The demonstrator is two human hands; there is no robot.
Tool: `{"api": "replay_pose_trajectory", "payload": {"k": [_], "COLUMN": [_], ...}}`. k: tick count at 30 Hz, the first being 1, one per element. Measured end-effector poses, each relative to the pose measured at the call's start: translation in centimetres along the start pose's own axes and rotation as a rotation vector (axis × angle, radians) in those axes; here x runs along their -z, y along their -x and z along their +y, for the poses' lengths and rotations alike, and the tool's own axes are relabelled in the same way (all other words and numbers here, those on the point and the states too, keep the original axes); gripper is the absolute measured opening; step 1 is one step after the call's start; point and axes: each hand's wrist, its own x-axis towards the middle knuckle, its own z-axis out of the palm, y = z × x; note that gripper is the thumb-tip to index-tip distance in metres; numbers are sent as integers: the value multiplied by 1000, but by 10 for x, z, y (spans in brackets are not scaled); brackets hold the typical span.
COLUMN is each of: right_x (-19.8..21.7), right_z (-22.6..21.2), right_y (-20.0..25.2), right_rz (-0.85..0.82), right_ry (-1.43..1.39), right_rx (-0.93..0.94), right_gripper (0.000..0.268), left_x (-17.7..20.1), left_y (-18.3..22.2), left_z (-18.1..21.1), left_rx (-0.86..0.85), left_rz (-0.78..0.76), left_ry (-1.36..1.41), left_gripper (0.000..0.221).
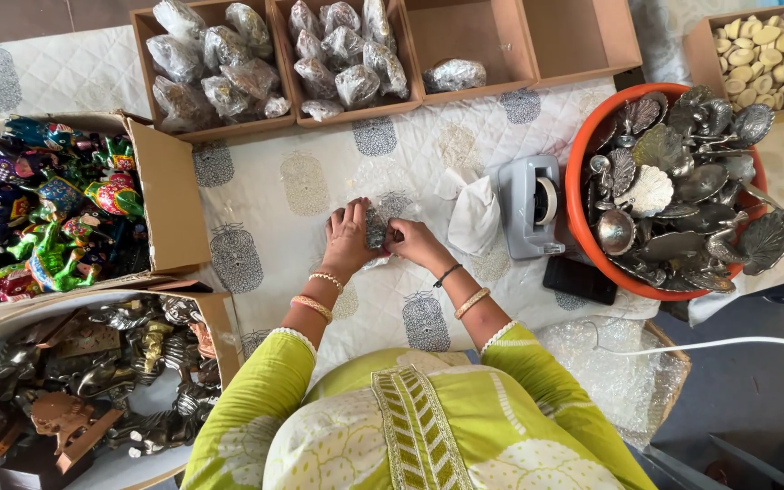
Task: The person wipes decorative figurines with a white cloth, wraps them in bubble wrap, and places the wrapped items into the compartments of a cardboard box, repeating the process for each figurine.
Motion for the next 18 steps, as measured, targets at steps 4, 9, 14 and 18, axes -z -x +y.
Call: {"api": "replay_pose_trajectory", "payload": {"k": [4,9,14,18], "right_x": [-2,0,2,0], "right_z": [4,-14,0,27], "right_y": [-3,6,15,10], "right_rz": [44,110,147,-90], "right_ry": [121,267,256,-282], "right_rx": [118,126,142,3], "right_gripper": [16,40,32,17], "left_x": [2,2,-3,2], "left_y": [3,3,3,6], "left_z": [-1,-2,-6,-2], "left_rx": [-9,-38,-43,-29], "left_rz": [0,8,7,-12], "left_ry": [11,-7,-14,-7], "left_gripper": [127,126,127,124]}}
